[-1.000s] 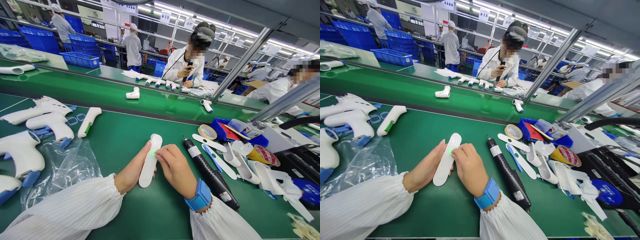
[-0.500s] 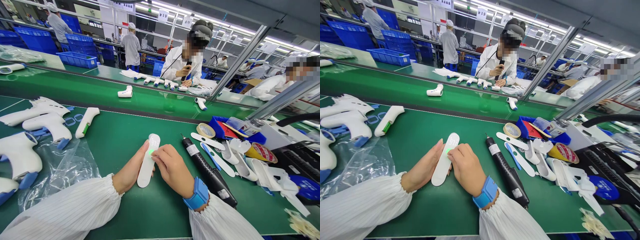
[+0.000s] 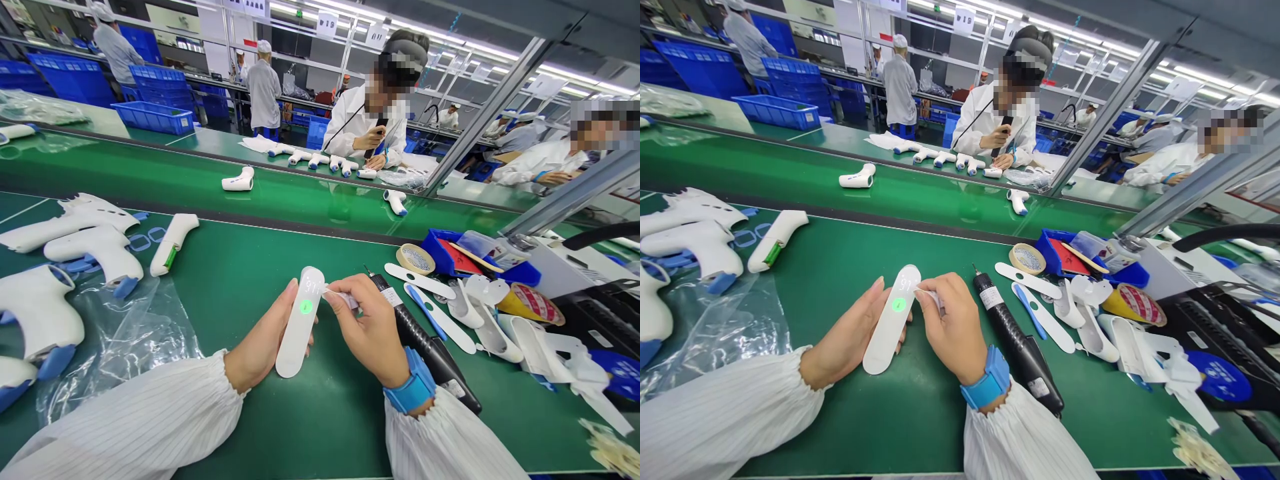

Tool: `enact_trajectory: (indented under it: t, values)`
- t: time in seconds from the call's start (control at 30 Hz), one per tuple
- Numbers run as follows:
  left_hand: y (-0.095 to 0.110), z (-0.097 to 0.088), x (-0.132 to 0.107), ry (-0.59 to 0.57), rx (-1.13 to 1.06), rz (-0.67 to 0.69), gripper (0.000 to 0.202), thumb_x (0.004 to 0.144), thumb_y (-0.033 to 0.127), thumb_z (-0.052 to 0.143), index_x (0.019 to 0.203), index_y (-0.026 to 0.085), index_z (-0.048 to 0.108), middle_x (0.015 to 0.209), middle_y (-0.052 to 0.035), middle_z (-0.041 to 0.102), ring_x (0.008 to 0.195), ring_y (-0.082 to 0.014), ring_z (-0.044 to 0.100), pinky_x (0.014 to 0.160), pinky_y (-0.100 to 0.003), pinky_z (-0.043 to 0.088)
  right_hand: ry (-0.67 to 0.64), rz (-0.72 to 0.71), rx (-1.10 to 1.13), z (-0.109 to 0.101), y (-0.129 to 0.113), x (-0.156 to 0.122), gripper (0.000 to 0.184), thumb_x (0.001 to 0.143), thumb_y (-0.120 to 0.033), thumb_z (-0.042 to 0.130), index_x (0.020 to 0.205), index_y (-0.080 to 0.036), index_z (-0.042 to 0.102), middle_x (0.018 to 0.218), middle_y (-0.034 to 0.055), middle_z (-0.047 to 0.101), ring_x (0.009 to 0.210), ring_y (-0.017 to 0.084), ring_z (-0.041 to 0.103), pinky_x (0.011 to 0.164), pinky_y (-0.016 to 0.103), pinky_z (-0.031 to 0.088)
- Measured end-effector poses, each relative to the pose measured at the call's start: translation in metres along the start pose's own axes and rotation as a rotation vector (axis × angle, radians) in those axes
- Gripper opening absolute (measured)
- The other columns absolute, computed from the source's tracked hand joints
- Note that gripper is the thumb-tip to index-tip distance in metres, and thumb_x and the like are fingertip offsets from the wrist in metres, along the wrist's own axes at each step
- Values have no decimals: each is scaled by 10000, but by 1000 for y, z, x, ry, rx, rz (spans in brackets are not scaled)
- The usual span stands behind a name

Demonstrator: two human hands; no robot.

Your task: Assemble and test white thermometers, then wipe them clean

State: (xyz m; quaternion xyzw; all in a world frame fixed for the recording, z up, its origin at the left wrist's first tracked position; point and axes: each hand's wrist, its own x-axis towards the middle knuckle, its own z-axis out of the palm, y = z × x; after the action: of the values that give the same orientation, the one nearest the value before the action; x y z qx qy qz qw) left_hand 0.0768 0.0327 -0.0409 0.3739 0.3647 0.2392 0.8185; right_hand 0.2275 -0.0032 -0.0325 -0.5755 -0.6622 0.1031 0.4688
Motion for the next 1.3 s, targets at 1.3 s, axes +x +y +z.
enact_trajectory:
  t: [1.3]
  values:
    - [1,4,-2,23,75,3,229,831,411,495,866,185,512,737,18,525,531,-76,497,509,-229,442,60,17,19,-3,-1,0,51,833,-179,551,845,-201,595,799,12,575,733,144,524,615,267,410]
